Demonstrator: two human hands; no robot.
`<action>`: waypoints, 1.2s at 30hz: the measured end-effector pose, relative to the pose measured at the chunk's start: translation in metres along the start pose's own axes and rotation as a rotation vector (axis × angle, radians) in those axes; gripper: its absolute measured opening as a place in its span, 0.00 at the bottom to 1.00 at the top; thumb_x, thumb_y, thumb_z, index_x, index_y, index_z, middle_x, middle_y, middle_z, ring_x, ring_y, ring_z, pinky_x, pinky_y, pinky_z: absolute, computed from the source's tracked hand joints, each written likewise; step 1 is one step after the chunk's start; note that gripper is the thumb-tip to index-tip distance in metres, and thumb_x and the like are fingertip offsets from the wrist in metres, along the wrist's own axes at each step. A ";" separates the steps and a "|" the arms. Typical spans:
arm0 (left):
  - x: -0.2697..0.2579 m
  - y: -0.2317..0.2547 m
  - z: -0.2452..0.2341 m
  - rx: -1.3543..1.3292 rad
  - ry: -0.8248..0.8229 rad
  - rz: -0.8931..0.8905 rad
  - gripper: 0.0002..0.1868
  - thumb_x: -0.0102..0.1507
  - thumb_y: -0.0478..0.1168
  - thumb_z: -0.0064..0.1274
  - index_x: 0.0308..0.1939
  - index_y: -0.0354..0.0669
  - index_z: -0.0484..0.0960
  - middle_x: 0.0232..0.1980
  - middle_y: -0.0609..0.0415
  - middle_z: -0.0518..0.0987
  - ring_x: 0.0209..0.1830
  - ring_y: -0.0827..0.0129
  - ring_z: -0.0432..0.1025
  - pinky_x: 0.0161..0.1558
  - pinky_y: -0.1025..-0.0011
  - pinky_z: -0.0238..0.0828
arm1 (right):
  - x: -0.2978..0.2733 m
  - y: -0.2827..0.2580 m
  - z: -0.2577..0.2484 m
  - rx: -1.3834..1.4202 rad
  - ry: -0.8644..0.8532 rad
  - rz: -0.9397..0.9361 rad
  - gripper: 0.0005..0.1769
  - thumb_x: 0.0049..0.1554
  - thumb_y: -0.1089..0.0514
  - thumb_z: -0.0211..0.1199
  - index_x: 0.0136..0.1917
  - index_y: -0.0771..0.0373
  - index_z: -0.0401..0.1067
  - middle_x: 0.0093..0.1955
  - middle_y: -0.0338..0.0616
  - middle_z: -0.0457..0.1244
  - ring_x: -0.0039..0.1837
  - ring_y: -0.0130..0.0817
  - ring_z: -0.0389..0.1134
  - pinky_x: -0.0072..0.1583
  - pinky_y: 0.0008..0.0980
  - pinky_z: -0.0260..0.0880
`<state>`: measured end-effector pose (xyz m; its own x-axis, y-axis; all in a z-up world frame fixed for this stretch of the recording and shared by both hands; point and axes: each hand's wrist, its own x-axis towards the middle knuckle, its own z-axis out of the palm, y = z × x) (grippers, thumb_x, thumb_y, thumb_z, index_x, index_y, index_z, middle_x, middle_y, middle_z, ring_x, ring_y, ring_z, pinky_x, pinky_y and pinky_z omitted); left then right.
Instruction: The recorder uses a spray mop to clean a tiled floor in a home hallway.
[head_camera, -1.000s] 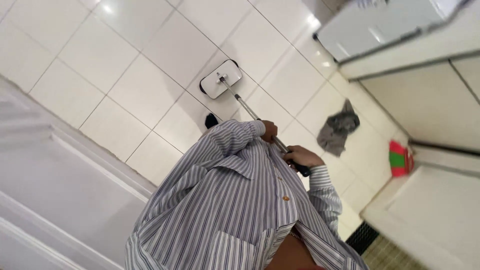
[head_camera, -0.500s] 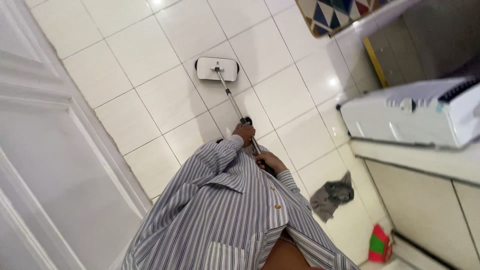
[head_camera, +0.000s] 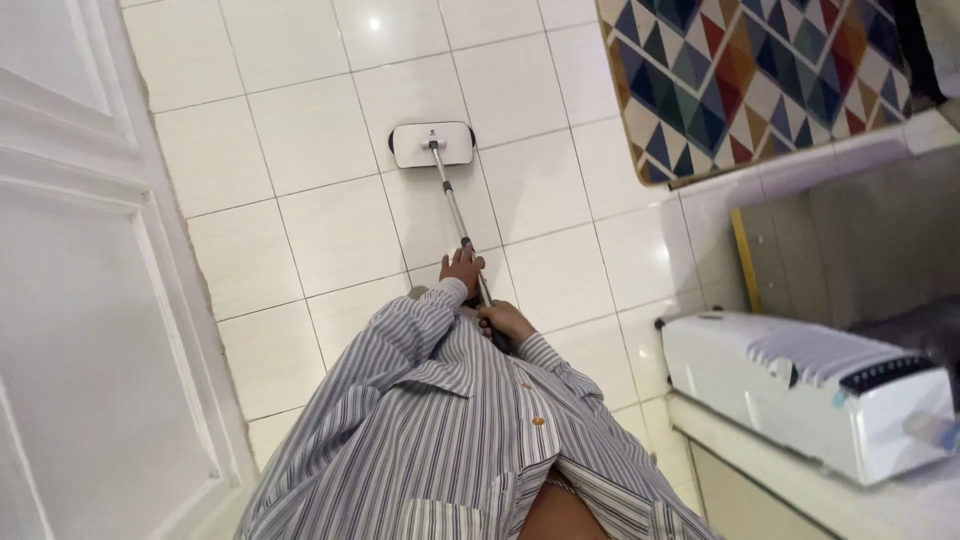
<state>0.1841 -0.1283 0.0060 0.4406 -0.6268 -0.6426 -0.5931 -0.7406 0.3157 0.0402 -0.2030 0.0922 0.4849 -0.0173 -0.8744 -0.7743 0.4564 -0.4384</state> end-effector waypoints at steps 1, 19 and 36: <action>0.006 -0.002 -0.003 -0.008 0.004 -0.012 0.32 0.61 0.38 0.59 0.68 0.56 0.65 0.85 0.45 0.40 0.85 0.47 0.38 0.80 0.42 0.36 | 0.009 -0.005 -0.003 -0.012 -0.008 0.003 0.07 0.63 0.61 0.55 0.50 0.69 0.64 0.34 0.39 0.60 0.32 0.26 0.58 0.35 0.26 0.63; 0.160 -0.075 -0.162 -0.138 0.033 0.012 0.24 0.66 0.40 0.54 0.65 0.59 0.67 0.87 0.45 0.39 0.77 0.47 0.58 0.70 0.40 0.60 | 0.100 -0.229 0.007 -0.097 0.002 0.017 0.10 0.59 0.61 0.56 0.51 0.68 0.72 0.31 0.38 0.60 0.28 0.24 0.58 0.31 0.25 0.60; 0.299 -0.187 -0.333 -0.107 -0.016 -0.022 0.30 0.64 0.38 0.58 0.67 0.63 0.66 0.86 0.49 0.36 0.77 0.47 0.58 0.69 0.42 0.60 | 0.257 -0.411 0.056 -0.143 0.001 -0.010 0.07 0.58 0.64 0.58 0.38 0.67 0.69 0.30 0.41 0.62 0.29 0.27 0.61 0.33 0.27 0.63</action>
<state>0.6509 -0.2582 -0.0131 0.4410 -0.6070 -0.6611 -0.5075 -0.7762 0.3741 0.5062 -0.3450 0.0594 0.4928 -0.0226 -0.8698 -0.8192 0.3251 -0.4726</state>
